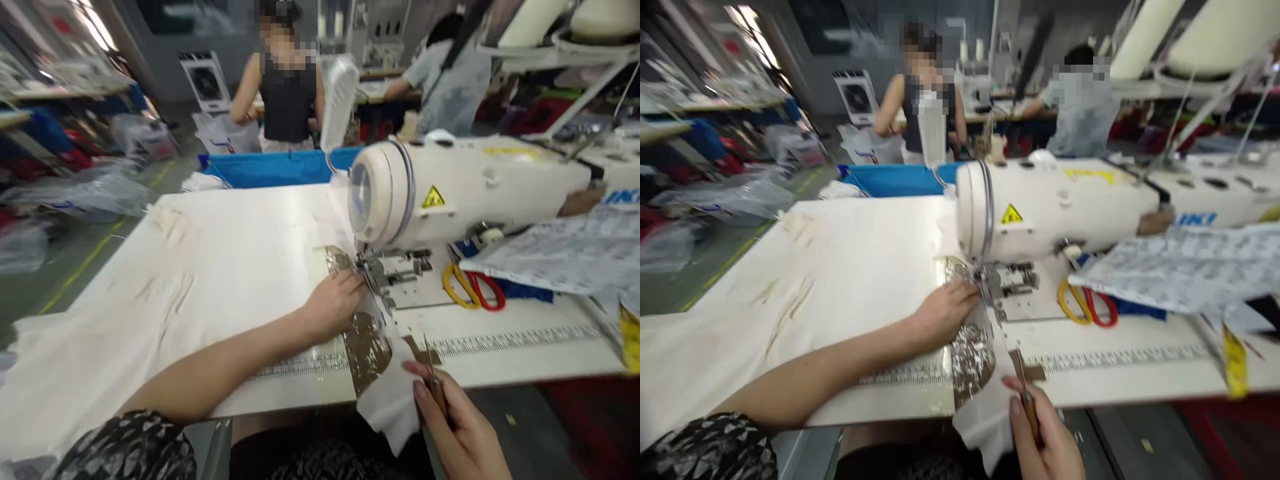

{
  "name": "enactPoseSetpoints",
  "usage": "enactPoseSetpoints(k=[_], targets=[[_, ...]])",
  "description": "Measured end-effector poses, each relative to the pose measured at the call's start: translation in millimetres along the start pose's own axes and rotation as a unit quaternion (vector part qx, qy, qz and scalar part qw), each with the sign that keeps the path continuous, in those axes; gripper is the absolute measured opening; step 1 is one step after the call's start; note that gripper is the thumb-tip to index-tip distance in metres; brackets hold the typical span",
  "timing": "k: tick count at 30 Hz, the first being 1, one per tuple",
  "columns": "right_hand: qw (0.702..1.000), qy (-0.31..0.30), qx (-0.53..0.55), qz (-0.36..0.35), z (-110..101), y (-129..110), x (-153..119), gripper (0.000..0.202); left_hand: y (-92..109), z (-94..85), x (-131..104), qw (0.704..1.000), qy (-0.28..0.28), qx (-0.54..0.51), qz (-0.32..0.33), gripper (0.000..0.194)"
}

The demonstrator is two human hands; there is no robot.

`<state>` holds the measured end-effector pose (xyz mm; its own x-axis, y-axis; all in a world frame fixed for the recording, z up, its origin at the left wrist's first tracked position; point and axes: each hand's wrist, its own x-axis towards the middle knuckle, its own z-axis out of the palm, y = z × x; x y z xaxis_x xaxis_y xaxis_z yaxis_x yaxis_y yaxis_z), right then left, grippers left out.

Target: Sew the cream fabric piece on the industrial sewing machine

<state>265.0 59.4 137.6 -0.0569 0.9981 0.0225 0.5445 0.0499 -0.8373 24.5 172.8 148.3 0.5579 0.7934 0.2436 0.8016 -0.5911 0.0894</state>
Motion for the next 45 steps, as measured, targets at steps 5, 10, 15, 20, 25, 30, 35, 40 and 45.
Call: enactPoseSetpoints(k=[5,10,15,20,25,30,35,40,45], targets=[[0.997,0.003,0.060,0.056,6.9,-24.0,-5.8,0.035,-4.2,-0.2,-0.5,0.999,0.041,0.010,0.033,0.040],[0.996,-0.025,0.076,0.033,5.6,-29.5,-4.9,0.033,-3.3,-10.2,-1.3,0.997,0.063,0.032,0.038,0.038],[0.997,-0.056,0.058,0.019,2.8,-24.7,1.6,0.034,-3.7,-13.7,2.5,0.998,0.055,0.028,0.016,0.035],[0.998,-0.053,0.020,-0.008,2.7,-31.3,11.1,0.035,-8.2,-16.0,4.0,0.997,0.073,0.005,0.019,0.033],[0.998,-0.057,-0.006,-0.019,4.5,-36.9,16.6,0.038,-13.3,-18.5,1.4,0.993,0.089,-0.040,0.068,0.035],[0.997,-0.032,-0.041,-0.059,5.9,-40.5,23.9,0.033,-14.6,-17.8,3.8,0.996,0.063,-0.026,0.056,0.036],[0.979,0.010,-0.126,-0.158,6.3,-43.8,36.8,0.027,-15.9,-12.4,5.1,0.995,0.088,-0.014,0.034,0.036],[0.961,0.032,-0.181,-0.207,9.7,-44.0,47.9,0.026,-18.0,-12.6,2.9,0.988,0.127,-0.059,0.070,0.035],[0.949,0.051,-0.211,-0.229,14.8,-46.3,56.9,0.025,-21.1,-11.8,3.5,0.989,0.109,-0.058,0.076,0.032]])
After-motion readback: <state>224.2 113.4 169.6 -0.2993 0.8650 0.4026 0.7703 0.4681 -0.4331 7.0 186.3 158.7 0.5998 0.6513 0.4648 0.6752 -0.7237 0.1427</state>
